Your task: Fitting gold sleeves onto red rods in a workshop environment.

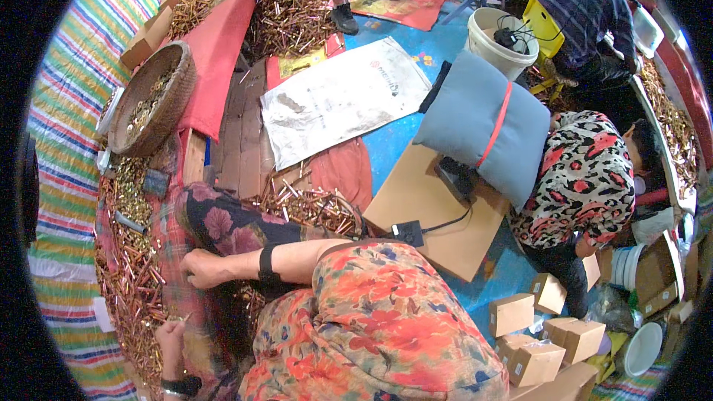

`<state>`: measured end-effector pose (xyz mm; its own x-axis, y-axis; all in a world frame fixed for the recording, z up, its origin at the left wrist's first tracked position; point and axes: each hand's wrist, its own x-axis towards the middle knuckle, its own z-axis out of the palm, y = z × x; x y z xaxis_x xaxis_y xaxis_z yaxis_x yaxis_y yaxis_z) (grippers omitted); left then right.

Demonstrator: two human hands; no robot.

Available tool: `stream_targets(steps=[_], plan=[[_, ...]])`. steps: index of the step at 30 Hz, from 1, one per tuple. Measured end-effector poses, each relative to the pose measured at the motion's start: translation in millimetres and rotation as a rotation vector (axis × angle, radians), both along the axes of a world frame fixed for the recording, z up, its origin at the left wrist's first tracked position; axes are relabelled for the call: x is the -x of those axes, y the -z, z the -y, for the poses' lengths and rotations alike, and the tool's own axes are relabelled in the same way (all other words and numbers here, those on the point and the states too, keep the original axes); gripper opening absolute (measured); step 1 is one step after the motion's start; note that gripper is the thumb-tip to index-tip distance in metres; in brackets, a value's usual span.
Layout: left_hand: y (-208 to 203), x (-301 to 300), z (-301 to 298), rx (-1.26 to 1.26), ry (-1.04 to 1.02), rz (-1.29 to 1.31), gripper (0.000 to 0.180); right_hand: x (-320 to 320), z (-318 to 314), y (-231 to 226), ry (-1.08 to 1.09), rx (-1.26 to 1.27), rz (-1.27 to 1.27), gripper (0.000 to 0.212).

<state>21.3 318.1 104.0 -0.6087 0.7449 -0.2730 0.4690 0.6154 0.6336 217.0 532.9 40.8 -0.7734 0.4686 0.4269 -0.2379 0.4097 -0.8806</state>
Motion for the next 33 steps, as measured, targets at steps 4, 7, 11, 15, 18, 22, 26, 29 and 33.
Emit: stream_targets(steps=[4, 7, 11, 15, 18, 22, 26, 29, 33], plan=[[-4, -18, -11, 0.017, 0.037, 0.0, 0.013, 2, 0, 7, -0.021, 0.043, -0.05, 0.021], [-7, -25, -14, 0.018, 0.02, -0.011, 0.012, 3, 1, 12, -0.045, 0.012, -0.02, 0.02], [-11, -30, -12, 0.001, 0.119, -0.048, 0.011, 2, 1, 14, -0.096, 0.022, 0.086, 0.019], [-20, -47, -12, -0.03, 0.172, -0.035, 0.012, -2, 3, 13, -0.096, 0.007, 0.123, 0.019], [-30, -61, -12, -0.097, 0.243, -0.081, 0.013, -3, 5, 12, -0.102, -0.013, 0.129, 0.02], [-34, -65, -10, -0.1, 0.241, -0.114, 0.013, -6, 7, 14, -0.112, -0.035, 0.108, 0.021], [-39, -66, -8, -0.088, 0.253, -0.1, 0.011, -7, 5, 19, -0.146, -0.027, 0.114, 0.023], [-39, -65, -6, -0.086, 0.269, -0.124, 0.01, -7, 5, 20, -0.154, -0.021, 0.14, 0.023], [-45, -71, -8, -0.044, 0.262, -0.138, 0.01, -6, 4, 26, -0.136, -0.05, 0.157, 0.024]])
